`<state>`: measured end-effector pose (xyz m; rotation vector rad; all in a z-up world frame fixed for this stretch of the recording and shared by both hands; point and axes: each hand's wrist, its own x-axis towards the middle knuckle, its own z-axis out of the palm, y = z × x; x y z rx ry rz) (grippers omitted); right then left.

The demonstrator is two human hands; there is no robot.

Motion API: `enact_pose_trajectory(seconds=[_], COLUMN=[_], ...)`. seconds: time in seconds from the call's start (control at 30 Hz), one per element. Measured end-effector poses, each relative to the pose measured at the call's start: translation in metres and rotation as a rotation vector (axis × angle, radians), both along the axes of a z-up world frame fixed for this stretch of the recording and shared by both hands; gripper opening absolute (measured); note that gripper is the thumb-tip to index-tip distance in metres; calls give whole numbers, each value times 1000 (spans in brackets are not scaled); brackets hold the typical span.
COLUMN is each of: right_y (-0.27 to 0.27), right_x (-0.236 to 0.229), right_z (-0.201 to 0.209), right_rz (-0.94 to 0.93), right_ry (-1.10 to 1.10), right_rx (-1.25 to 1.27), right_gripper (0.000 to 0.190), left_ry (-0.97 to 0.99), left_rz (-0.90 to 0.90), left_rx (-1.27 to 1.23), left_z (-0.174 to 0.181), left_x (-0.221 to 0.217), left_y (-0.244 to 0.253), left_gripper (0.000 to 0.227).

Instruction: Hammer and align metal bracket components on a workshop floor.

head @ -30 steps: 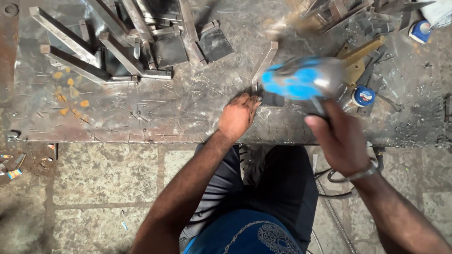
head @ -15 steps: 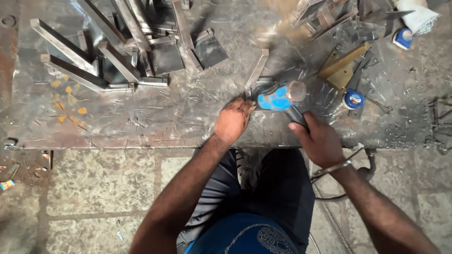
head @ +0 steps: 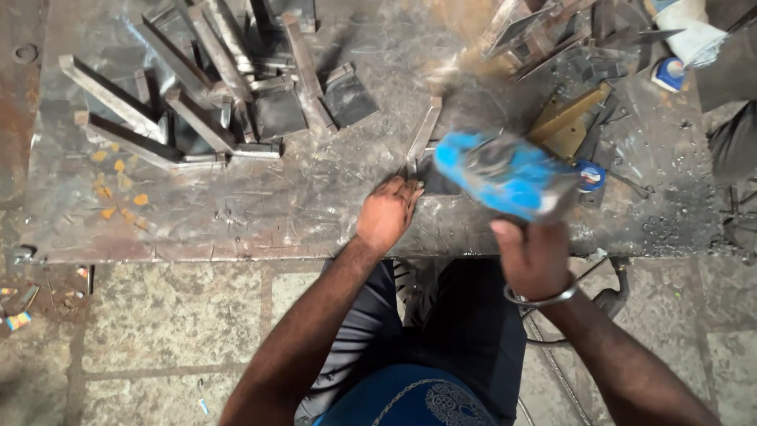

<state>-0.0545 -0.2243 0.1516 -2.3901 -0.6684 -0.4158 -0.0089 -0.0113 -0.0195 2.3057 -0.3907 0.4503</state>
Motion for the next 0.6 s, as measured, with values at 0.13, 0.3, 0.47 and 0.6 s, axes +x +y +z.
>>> enact_pose_trajectory(seconds=[0.13, 0.3, 0.47, 0.6], right_y=[-10, -45, -86, -120], right_x=[12, 3, 5, 16], right_z=[-30, -62, -88, -132], right_rz=[-79, -325, -379, -295], right_ry=[166, 301, 198, 124], right_rx=[-181, -271, -386, -477], right_gripper=[37, 45, 39, 30], left_ry=[-92, 40, 73, -28], left_rz=[-40, 37, 35, 179], left_rx=[6, -61, -179, -126], left_z=[-6, -9, 10, -31], left_x=[-4, 2, -1, 8], left_y=[2, -1, -1, 3], left_gripper=[23, 22, 23, 24])
